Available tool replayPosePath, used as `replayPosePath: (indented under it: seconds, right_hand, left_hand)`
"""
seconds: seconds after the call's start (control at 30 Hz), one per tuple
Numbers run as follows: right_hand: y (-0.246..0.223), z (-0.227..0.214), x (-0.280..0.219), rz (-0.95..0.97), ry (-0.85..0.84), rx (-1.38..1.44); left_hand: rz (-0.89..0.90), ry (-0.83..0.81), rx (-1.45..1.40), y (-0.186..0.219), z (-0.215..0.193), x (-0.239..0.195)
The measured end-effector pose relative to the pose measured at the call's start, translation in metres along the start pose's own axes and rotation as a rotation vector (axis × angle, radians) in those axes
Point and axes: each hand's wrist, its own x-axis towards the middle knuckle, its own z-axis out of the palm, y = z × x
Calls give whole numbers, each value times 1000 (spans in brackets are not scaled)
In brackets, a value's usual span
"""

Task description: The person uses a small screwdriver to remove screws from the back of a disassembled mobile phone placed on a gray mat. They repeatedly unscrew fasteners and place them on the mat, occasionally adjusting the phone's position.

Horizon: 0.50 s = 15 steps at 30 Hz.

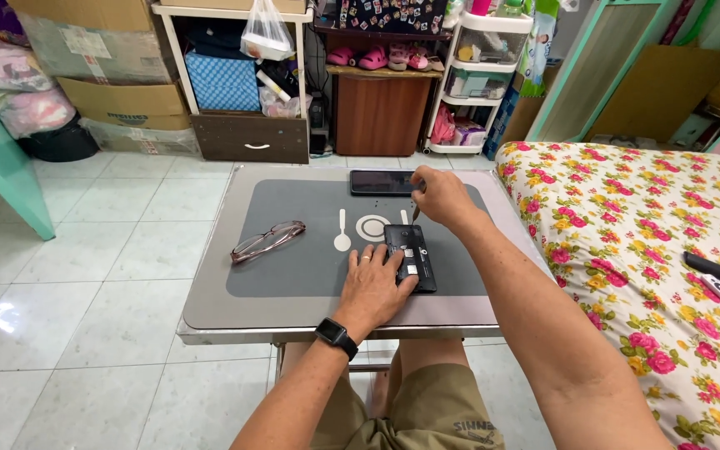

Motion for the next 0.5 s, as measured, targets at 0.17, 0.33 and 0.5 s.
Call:
replayPosePath:
  seconds: [0.17, 0.33, 0.5]
  right_hand:
    - [-5, -10, -4, 7, -44, -27]
    - [-17, -15, -12, 4, -38, -17]
    - [-9, -7, -7, 47, -33, -81]
  left_hand:
    - [19, 44, 3, -3, 7, 4]
    - [188, 282, -143, 0, 18, -10]
    - [716, 416, -570, 101, -147, -120]
